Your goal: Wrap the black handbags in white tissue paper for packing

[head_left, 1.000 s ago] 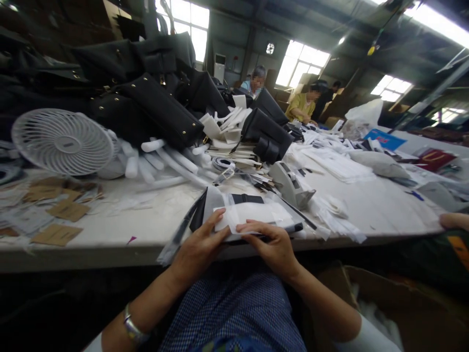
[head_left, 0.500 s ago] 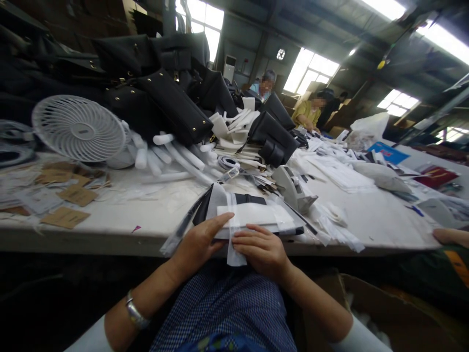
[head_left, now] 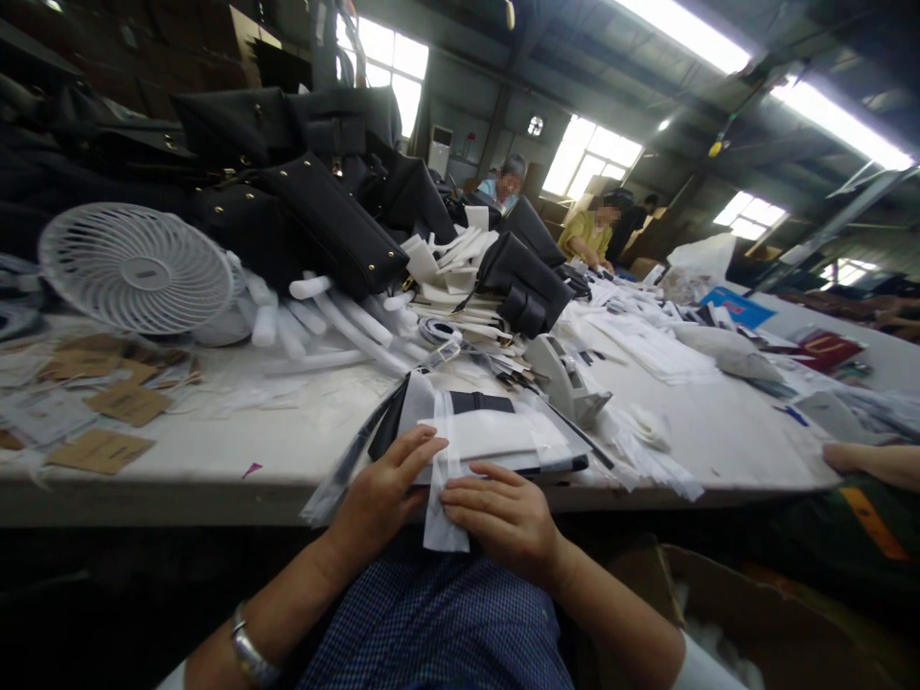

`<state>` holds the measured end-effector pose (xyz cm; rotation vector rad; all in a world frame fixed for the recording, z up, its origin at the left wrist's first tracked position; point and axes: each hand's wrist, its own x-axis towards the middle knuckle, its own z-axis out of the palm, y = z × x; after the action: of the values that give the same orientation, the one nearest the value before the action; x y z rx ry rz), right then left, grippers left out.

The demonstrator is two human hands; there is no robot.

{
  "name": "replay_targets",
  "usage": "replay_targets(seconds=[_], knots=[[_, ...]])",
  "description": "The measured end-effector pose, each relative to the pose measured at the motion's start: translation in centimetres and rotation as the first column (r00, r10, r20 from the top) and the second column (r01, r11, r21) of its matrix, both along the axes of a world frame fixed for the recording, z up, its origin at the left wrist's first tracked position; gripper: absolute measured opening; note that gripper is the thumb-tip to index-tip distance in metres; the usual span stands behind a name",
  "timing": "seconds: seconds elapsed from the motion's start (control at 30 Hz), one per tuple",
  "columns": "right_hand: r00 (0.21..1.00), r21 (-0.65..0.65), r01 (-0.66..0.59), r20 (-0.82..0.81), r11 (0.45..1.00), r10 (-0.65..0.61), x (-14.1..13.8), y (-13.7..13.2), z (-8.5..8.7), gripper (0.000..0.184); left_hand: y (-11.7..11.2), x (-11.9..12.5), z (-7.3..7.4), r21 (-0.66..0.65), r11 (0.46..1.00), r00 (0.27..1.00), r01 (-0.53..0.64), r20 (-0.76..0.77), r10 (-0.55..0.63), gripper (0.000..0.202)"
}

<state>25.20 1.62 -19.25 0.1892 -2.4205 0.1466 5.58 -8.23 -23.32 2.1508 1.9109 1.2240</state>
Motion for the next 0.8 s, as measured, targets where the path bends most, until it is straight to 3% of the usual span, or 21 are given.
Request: replay_targets(seconds=[0.27,0.43,0.53,0.63,0.73,0.8], knots=[[1.0,0.111,0.003,0.03,0.994,-0.007,1.0,0.1,-0.3,0.019,-0.1,-0.1,-0.2,-0.007,1.0,1.0,-0.003,0.005,0.003,0.065],[1.0,0.134,-0.003,0.027,0.991,-0.001,0.9,0.3,-0.9,0.02,0.0,0.0,-0.1,0.002,1.0,1.0,0.008,0.021,-0.008,0.048],[0.991,0.057,-0.021,0.132,0.998,0.013,1.2,0.3,-0.4,0.027,0.0,-0.1,0.0,0.008,1.0,0.999,0.01,0.036,-0.01,0.043],[0.987,-0.106,-0.025,0.155,0.994,0.041,1.6,0.0,0.6,0.031,0.0,-0.1,0.1,0.017,1.0,0.999,0.009,0.042,-0.009,0.044],[0.996,-0.236,0.09,0.028,0.968,-0.086,1.2,-0.3,1.3,0.03,0.1,0.0,-0.2,0.032,0.999,0.999,0.005,0.046,-0.007,0.041],[0.979,-0.219,0.201,0.02,0.955,-0.201,0.4,-0.2,1.5,0.027,0.1,0.1,-0.3,0.045,0.999,0.999,0.006,0.046,-0.008,0.039]])
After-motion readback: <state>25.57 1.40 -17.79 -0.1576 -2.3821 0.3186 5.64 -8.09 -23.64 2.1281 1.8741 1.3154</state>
